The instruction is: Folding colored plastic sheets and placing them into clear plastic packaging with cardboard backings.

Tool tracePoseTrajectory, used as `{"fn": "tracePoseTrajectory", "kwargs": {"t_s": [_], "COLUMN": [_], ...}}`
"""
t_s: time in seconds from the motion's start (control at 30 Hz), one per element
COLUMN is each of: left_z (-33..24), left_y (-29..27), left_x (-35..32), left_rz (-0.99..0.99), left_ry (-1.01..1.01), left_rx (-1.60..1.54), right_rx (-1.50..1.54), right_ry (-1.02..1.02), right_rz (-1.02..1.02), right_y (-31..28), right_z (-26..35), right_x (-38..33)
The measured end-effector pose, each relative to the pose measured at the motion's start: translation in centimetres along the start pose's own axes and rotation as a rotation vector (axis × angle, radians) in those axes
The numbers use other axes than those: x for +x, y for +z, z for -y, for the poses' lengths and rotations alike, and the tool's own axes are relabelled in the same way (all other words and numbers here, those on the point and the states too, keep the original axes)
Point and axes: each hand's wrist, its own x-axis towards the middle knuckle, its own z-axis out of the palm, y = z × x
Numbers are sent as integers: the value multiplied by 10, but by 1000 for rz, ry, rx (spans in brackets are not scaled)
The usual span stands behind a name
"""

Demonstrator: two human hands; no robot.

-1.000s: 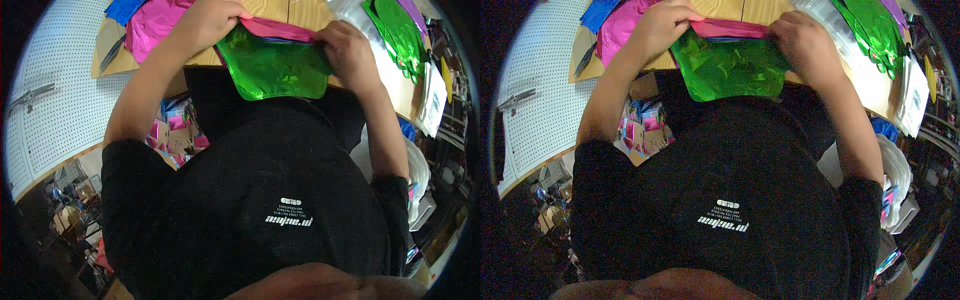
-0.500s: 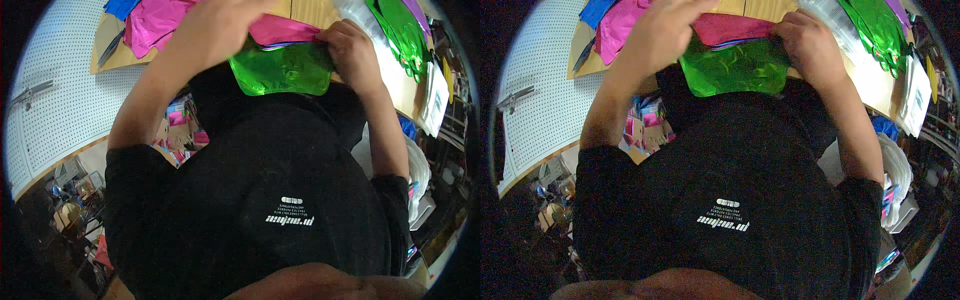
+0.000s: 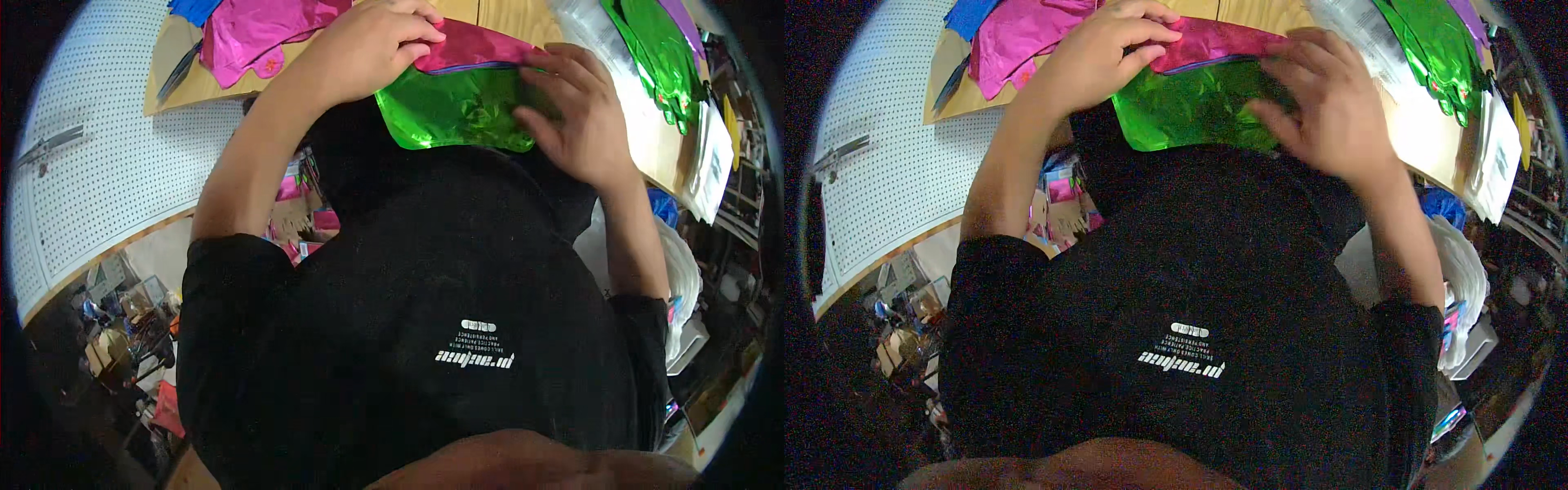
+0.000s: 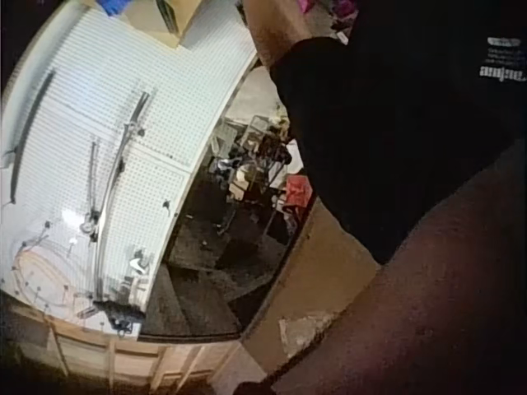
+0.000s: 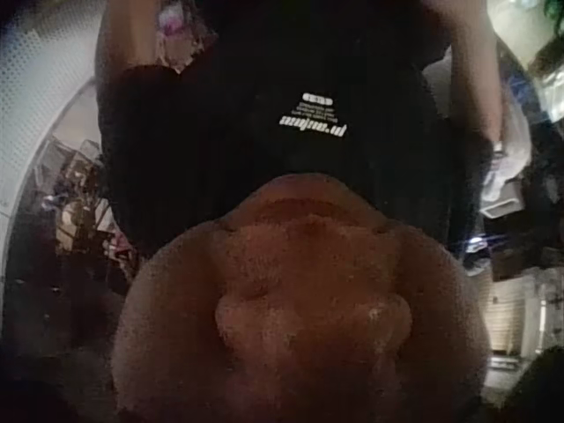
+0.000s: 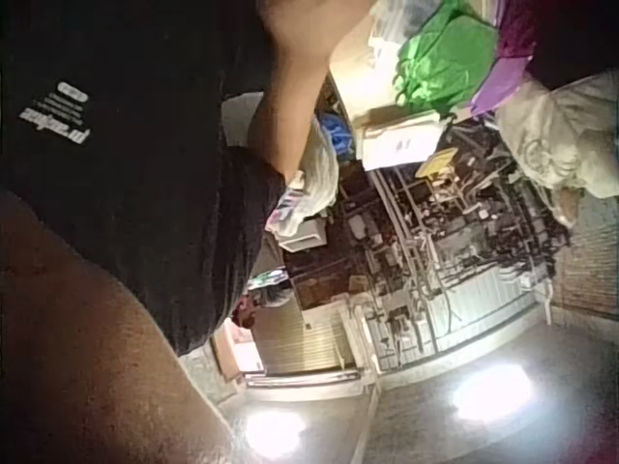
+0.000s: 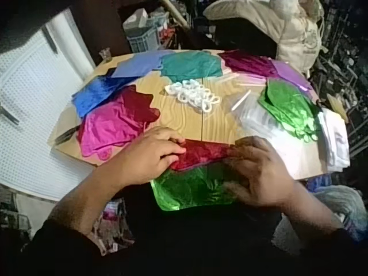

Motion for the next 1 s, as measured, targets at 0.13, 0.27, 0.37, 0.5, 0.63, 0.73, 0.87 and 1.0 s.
{"fn": "tracePoseTrajectory", "kwargs": {"t_s": [0.13,0.27,0.37,0.5,0.63,0.73,0.87,1.0], "left_z": [-1,-3,2,3,3,3,-4,22], "left_y": [1,-1,-2,-9,-13,-15,-21,-24], "left_x": [3,5,4,5,8,9,11,0], "left_rz": [-14,12,7,43,78,90,72,5], "left_ry": [13,-22,15,-9,-45,-14,-252,-127], "left_rx": [40,22,3,-80,-57,-36,-363,-736], "right_rx": [21,-92,7,240,136,157,266,256], "right_ry": [-114,-145,-76,7,-51,-42,151,172], "right_rz": [-68,-66,-31,-39,-190,-219,-54,-49], "right_y": [18,53,45,25,12,8,17,21], "right_z": [54,59,59,61,49,44,29,32], "right_x": [13,23,24,25,38,47,46,50]}}
